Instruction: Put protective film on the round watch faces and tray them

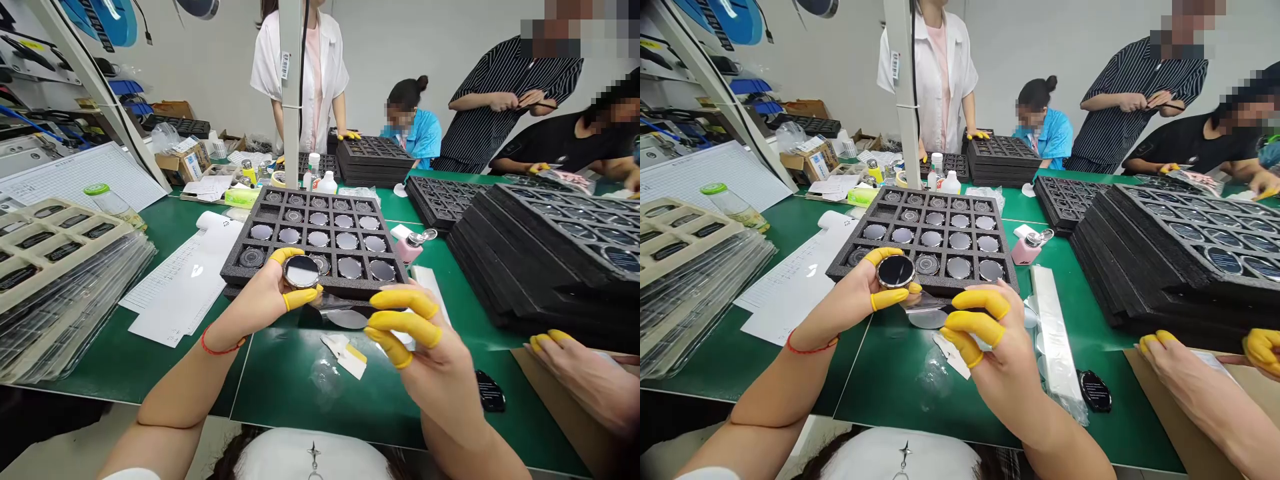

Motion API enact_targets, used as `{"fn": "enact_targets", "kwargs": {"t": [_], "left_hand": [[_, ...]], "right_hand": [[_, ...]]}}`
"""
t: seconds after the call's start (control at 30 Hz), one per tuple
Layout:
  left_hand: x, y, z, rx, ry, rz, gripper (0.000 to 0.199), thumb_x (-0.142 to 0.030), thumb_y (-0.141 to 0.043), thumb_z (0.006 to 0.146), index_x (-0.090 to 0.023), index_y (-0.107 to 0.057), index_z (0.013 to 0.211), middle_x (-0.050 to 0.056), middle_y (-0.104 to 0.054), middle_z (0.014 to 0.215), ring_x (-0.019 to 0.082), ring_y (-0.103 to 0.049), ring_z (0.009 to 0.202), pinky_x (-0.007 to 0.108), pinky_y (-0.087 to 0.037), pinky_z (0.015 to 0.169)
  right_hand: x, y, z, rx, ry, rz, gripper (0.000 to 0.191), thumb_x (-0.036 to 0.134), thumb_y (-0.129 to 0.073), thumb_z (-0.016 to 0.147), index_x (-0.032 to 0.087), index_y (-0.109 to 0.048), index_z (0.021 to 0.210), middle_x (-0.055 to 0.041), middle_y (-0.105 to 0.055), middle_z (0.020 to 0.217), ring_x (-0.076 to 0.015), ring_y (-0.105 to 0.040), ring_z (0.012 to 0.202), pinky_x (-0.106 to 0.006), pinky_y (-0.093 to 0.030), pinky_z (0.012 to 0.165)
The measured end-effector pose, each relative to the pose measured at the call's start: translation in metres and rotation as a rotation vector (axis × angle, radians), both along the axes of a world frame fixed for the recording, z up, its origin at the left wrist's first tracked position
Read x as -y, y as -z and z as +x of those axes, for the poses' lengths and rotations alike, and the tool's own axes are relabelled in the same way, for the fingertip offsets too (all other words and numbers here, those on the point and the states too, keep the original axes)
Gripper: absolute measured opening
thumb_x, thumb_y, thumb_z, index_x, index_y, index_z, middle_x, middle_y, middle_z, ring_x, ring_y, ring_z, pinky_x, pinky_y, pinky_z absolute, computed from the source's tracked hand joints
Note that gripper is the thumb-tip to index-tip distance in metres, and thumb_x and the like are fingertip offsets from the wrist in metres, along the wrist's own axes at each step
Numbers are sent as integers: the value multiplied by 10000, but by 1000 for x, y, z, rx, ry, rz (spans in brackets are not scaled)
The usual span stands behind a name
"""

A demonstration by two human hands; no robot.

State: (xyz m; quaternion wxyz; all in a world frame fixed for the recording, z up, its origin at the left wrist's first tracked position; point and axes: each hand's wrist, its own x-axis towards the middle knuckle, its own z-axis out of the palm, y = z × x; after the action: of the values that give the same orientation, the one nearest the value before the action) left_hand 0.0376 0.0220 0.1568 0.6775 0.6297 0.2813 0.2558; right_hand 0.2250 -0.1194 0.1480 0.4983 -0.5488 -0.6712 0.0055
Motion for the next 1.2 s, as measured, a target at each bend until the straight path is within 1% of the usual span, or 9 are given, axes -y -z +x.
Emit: {"fn": "enact_targets", "kwargs": {"t": [0.07, 0.13, 0.23, 0.33, 0.47, 0.7, 0.83, 1.1, 1.2], "left_hand": [[2, 2, 1, -40, 44, 38, 588, -247, -746, 771, -257, -389, 1238, 22, -656, 1000, 212, -691, 923, 390, -540, 875], [7, 4, 3, -84, 107, 101, 581, -235, -749, 760, -264, -409, 1230, 18, -644, 986, 206, -680, 900, 361, -546, 832], [17, 6, 6, -110, 190, 185, 555, -212, -736, 765, -277, -436, 1227, 9, -623, 1011, 171, -655, 873, 294, -538, 790], [23, 7, 7, -125, 204, 262, 528, -216, -718, 789, -294, -444, 1233, -2, -623, 1036, 145, -637, 861, 249, -517, 765], [24, 8, 7, -153, 197, 339, 531, -214, -709, 800, -317, -436, 1244, -27, -618, 1042, 116, -626, 804, 228, -501, 735], [24, 12, 8, -131, 197, 362, 524, -178, -704, 799, -320, -445, 1231, -33, -614, 1060, 106, -641, 826, 209, -506, 753], [24, 12, 8, -137, 196, 383, 525, -176, -702, 800, -306, -449, 1241, -21, -624, 1071, 109, -647, 815, 209, -516, 749], [24, 11, 8, -164, 181, 491, 519, -248, -716, 801, -280, -455, 1248, 7, -568, 1206, 107, -616, 874, 204, -496, 792], [24, 12, 8, -160, 188, 495, 523, -267, -715, 806, -284, -446, 1254, 7, -564, 1212, 106, -611, 870, 201, -493, 784]], "right_hand": [[2, -2, 2, -175, -14, -24, 115, 175, -644, 857, 287, -628, 884, -28, -616, 1024, -223, -558, 1038, -499, -403, 1006], [-3, 1, 2, -354, -38, -80, 52, 230, -660, 853, 275, -640, 836, -31, -626, 1070, -225, -560, 1063, -448, -445, 966], [-17, 9, 0, -609, -134, -228, 83, 314, -692, 828, 249, -660, 787, -39, -641, 1148, -232, -580, 1089, -419, -474, 950], [-30, 15, -5, -828, -243, -371, 157, 378, -731, 782, 230, -679, 769, -47, -650, 1177, -229, -607, 1064, -389, -501, 918], [-33, 14, -9, -1001, -308, -435, 148, 380, -745, 768, 239, -706, 786, -29, -655, 1179, -194, -618, 1003, -329, -508, 881], [-32, 11, -8, -1085, -365, -484, 84, 338, -733, 793, 273, -728, 846, -5, -670, 1128, -160, -612, 963, -273, -498, 847], [-32, 12, -8, -1094, -366, -479, 78, 343, -739, 788, 270, -727, 811, 1, -671, 1126, -151, -609, 957, -263, -497, 854], [-32, 14, -11, -1078, -341, -443, 118, 370, -767, 756, 261, -729, 781, 0, -656, 1150, -149, -611, 955, -255, -502, 848], [-32, 13, -10, -1060, -343, -438, 121, 370, -759, 764, 254, -722, 763, -5, -652, 1149, -153, -610, 958, -264, -503, 853]]}}
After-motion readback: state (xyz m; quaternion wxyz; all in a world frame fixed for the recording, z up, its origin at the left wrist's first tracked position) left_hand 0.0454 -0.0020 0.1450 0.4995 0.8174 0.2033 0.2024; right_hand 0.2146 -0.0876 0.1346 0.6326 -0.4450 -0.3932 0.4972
